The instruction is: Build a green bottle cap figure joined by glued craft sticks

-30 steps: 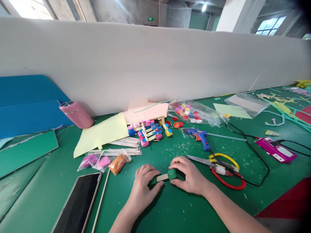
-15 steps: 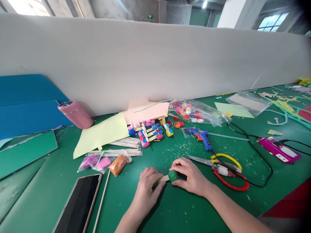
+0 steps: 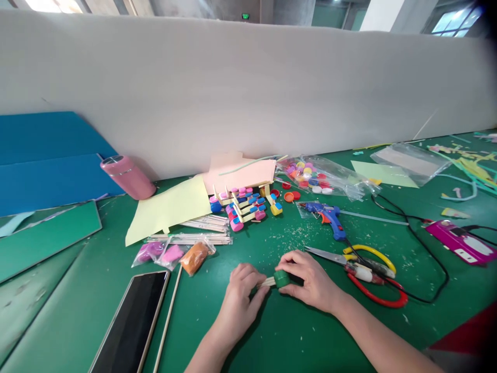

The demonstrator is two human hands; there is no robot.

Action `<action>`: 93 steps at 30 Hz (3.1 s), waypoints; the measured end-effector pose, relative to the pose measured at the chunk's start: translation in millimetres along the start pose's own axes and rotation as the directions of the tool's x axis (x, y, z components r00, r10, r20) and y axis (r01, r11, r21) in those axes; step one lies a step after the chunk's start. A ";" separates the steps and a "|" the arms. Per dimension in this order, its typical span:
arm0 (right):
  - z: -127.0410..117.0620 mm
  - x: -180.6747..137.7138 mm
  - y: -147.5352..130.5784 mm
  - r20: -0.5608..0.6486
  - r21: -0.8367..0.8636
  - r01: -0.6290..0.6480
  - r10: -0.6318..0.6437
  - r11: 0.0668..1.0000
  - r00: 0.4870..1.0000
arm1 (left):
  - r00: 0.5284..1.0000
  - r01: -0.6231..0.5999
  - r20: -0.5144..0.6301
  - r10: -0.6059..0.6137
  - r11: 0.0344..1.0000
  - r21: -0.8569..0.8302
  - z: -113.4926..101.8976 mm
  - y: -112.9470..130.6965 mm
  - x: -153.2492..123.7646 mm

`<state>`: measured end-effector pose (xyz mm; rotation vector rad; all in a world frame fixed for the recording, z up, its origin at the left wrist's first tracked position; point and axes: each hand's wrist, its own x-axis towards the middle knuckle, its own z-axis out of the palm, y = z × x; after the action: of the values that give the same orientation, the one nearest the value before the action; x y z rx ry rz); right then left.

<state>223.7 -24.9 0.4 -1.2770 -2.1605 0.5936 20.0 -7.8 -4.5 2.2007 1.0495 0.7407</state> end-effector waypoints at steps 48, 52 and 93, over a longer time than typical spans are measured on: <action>-0.2 -6.7 3.2 -0.529 0.228 -0.012 0.134 0.974 0.838 | 0.736 0.300 -0.676 0.032 0.880 0.369 -15.0 -18.2 2.9; 0.9 -5.8 2.4 -0.515 0.239 0.005 0.122 0.971 0.849 | 0.752 0.304 -0.655 0.071 0.844 0.441 -13.0 -17.6 4.3; -2.1 -5.1 17.2 -0.546 0.082 -0.039 0.078 0.996 0.834 | 0.699 0.286 -0.713 -0.053 0.935 0.211 -15.4 -15.4 0.7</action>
<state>238.1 -21.6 -9.9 -1.2878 -1.6131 0.2681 2.2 4.8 -4.7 2.0358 1.8295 1.4788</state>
